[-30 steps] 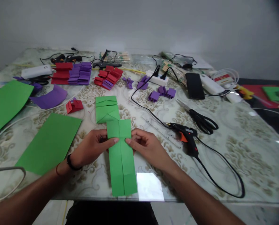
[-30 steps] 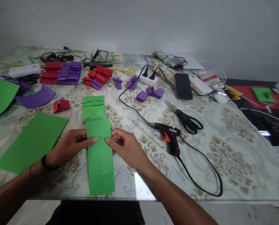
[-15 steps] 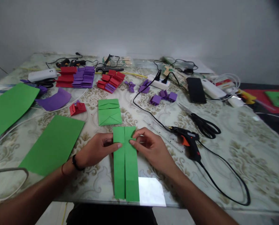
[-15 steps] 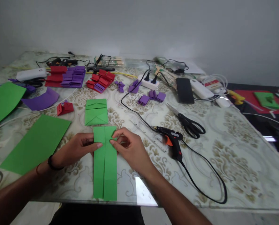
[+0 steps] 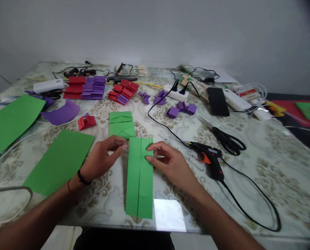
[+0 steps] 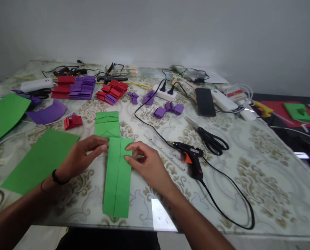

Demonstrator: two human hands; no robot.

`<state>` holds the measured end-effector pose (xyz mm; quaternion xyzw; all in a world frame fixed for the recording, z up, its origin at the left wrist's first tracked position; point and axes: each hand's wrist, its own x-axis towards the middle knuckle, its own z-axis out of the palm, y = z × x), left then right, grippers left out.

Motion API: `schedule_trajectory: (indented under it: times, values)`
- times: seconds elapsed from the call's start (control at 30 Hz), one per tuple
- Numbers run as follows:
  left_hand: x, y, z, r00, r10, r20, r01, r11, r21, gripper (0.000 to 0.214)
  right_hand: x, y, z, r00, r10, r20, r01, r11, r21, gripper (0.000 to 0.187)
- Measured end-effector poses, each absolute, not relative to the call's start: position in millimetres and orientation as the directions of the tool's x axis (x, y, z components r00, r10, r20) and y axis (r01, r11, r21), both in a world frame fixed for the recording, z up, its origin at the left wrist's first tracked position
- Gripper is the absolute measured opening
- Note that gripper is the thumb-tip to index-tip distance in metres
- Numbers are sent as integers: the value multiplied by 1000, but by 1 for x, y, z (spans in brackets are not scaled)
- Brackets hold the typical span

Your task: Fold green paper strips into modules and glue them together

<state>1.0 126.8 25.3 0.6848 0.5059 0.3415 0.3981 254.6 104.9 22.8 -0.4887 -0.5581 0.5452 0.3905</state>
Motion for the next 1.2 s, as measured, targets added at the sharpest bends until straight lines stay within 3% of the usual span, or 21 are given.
schedule_trajectory:
  times: [0.1,0.23,0.37,0.57,0.67,0.73,0.83,0.9,0.97,1.2]
  values:
    - [-11,140,15,242,907,344,689,-410,598,32,258,109,23,-217,970,-108,180,-69,-981,24]
    - [-22,151,-2,365,886,288,799,-456,392,45,266,117,21,-177,982,-60,273,-10,-962,22]
    - [-20,147,-5,401,882,248,826,-465,318,44,275,124,21,-151,986,-73,254,-33,-967,28]
    - [-4,119,14,523,817,242,782,-573,246,37,283,132,20,-155,977,-148,61,-140,-988,40]
    - [2,108,25,599,766,232,707,-642,296,22,282,134,15,-160,970,-182,24,-181,-983,46]
    - [5,106,31,593,772,228,674,-631,384,24,279,133,13,-178,965,-192,13,-193,-981,47]
    - [7,107,36,407,885,228,631,-453,630,6,271,129,13,-219,958,-187,-9,-193,-981,44]
    - [9,108,35,278,947,161,495,-285,821,21,263,124,16,-250,951,-181,-10,-189,-982,42]
    - [10,109,34,247,966,73,335,-156,929,34,255,118,20,-268,949,-169,6,-174,-985,39]
    - [16,105,40,321,943,-82,62,66,996,34,238,105,37,-219,972,-88,29,-83,-996,30]
